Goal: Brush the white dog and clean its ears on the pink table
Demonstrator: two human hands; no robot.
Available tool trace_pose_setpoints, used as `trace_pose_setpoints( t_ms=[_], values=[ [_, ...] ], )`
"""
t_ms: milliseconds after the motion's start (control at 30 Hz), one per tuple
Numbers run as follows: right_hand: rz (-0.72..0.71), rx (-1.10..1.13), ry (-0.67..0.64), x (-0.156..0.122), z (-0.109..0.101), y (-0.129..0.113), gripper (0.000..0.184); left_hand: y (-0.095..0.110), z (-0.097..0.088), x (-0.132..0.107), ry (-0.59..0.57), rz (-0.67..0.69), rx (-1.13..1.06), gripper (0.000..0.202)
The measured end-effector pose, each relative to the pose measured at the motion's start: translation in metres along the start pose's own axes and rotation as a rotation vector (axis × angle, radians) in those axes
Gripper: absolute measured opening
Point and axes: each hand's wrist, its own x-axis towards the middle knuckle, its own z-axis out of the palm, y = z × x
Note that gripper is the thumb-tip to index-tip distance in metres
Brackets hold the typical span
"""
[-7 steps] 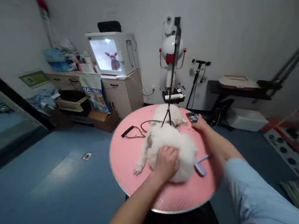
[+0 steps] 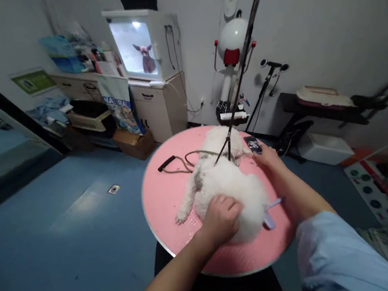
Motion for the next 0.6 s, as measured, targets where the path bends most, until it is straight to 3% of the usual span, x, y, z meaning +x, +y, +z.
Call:
trace_pose_setpoints(
  t_ms=[100,167,233,300,400,533,600],
  values=[
    [-0.014,-0.086,-0.144,-0.072,0.006,0.010,0.056,-0.001,-0.005,0.000,0.040,-0.017,0.014,0.028],
    [-0.095,-0.099,-0.346,-0.129,0.014,0.013,0.047,0.003,-0.005,-0.001,0.058,-0.058,0.036,0.033],
    [-0.074,-0.127,-0.406,-0.174,0.021,0.012,0.045,0.008,-0.002,-0.004,0.060,-0.092,0.069,0.036],
    [-0.065,-0.111,-0.285,-0.203,0.027,0.009,0.047,0.010,0.004,-0.008,0.079,-0.103,0.097,0.031],
    [-0.131,-0.029,-0.011,-0.222,0.036,0.012,0.048,0.005,0.015,-0.017,0.154,-0.140,0.112,0.027],
    [-0.286,0.088,0.121,-0.242,0.047,0.028,0.049,-0.005,0.015,-0.027,0.210,-0.160,0.147,0.027],
    [-0.232,0.100,0.195,-0.254,0.049,0.033,0.052,-0.005,0.012,-0.031,0.223,-0.176,0.171,0.027]
  ],
)
